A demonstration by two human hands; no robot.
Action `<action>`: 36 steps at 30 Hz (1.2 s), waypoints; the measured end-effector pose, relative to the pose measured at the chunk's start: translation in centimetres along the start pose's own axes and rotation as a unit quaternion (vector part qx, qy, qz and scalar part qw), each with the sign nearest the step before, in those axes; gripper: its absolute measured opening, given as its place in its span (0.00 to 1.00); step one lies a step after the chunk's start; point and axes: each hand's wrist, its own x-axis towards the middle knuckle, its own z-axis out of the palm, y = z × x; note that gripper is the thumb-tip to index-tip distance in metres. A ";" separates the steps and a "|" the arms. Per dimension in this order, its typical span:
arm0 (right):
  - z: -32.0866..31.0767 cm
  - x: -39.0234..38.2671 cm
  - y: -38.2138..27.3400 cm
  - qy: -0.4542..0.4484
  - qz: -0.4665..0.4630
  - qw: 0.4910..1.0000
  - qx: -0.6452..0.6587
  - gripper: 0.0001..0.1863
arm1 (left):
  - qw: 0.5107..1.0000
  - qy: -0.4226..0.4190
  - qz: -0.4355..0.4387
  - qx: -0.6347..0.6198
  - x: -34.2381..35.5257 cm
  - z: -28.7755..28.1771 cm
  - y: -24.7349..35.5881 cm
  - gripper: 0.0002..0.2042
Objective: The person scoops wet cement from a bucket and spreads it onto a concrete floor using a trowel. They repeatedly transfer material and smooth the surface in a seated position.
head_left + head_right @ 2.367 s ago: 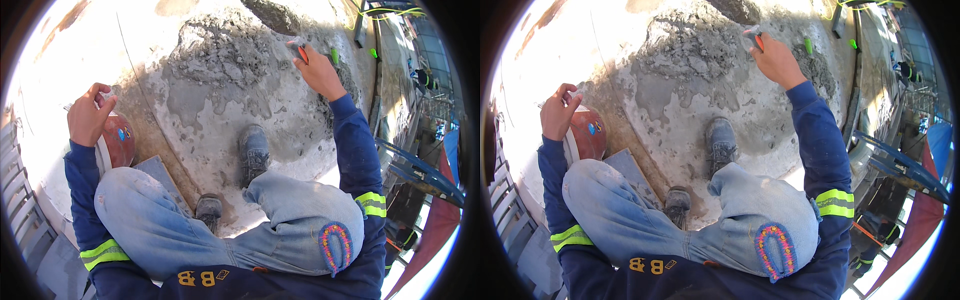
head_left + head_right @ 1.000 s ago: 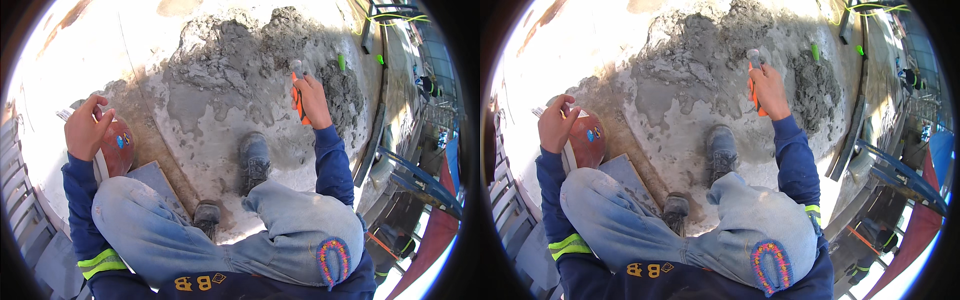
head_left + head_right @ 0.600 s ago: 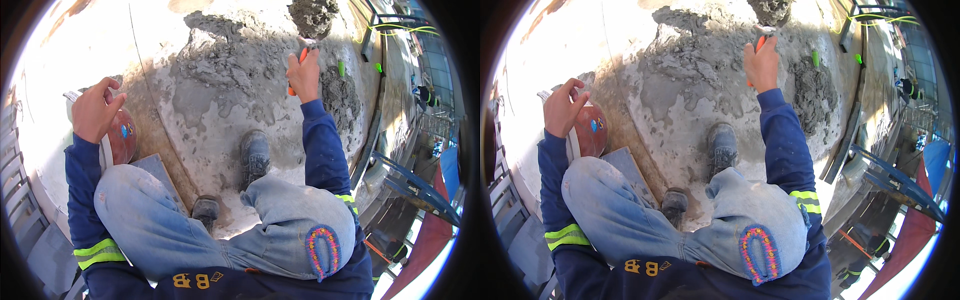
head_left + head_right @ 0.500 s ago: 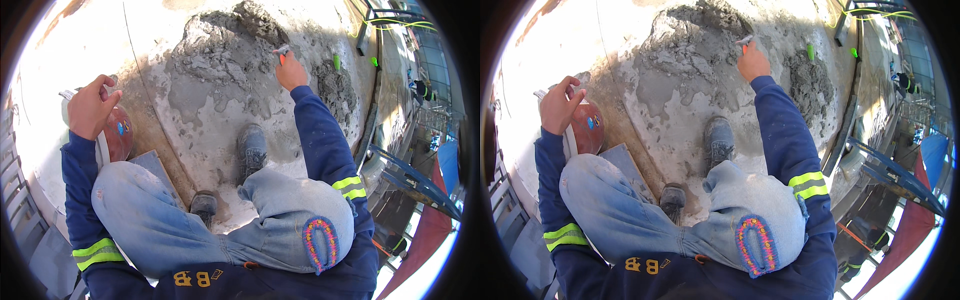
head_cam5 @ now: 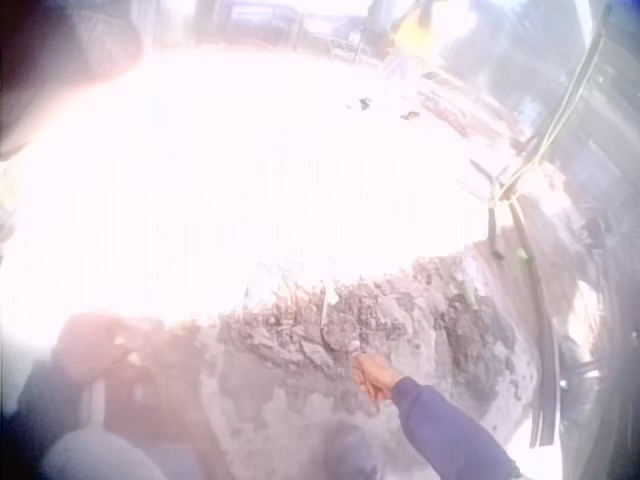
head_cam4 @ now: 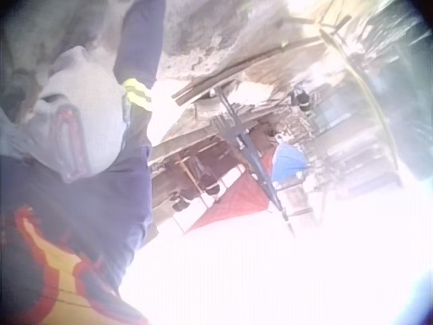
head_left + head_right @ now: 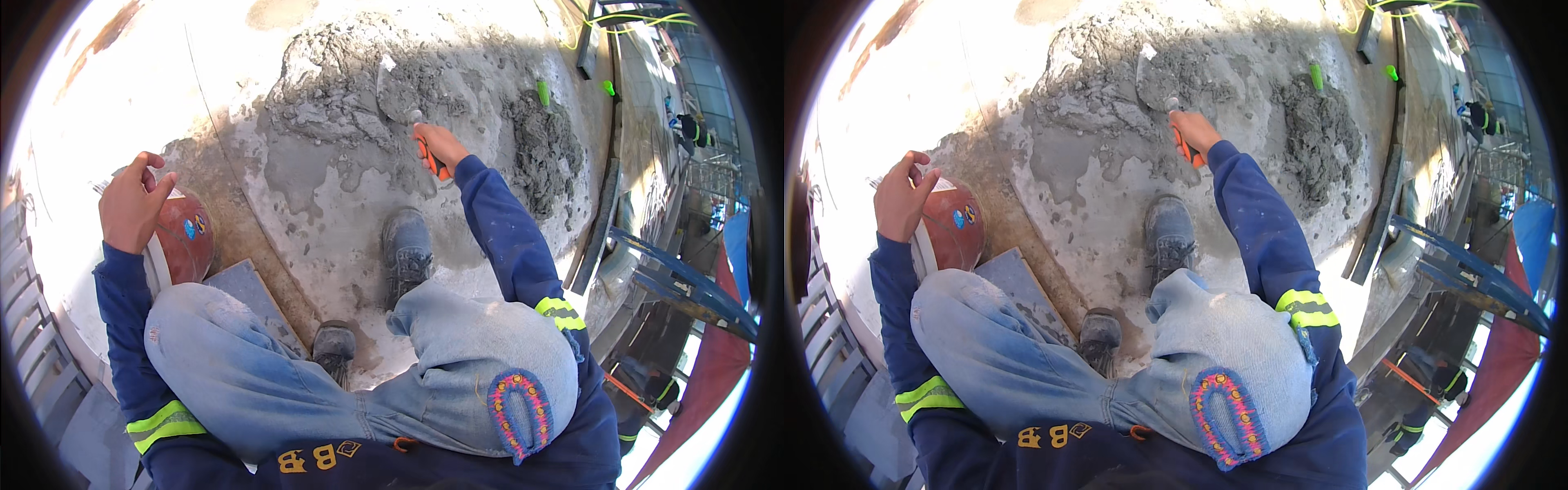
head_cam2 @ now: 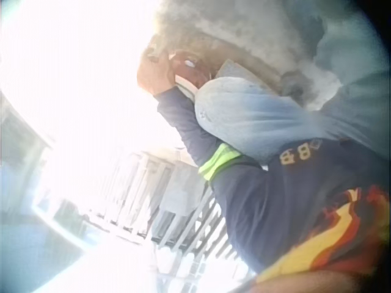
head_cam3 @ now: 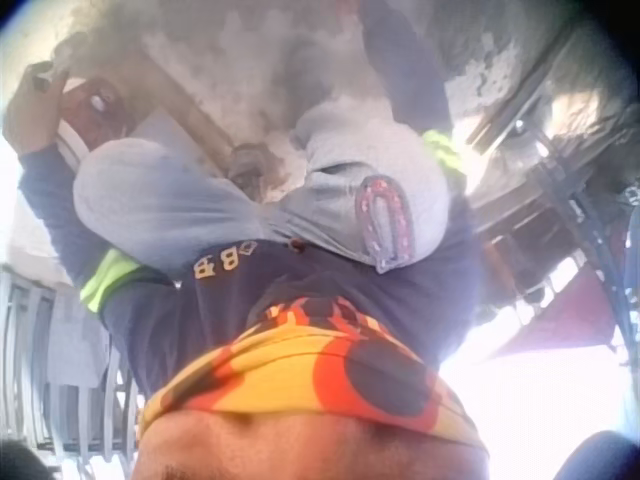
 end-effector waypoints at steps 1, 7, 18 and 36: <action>0.5 -1.1 1.9 -0.003 0.011 1.000 -0.004 0.19 | 1.000 -0.004 -0.008 0.008 -0.1 0.0 -0.1 0.13; -5.7 -10.4 7.0 0.035 0.018 0.999 -0.001 0.15 | 0.997 0.015 -0.047 -0.065 -0.4 0.2 -0.7 0.11; -8.3 4.6 4.3 0.209 -0.085 0.956 -0.186 0.19 | 0.971 0.048 -0.039 -0.232 0.1 1.8 -1.5 0.05; -2.5 -10.5 -6.9 0.065 -0.252 0.966 -0.008 0.14 | 0.999 0.020 0.031 -0.025 -0.5 0.2 0.6 0.11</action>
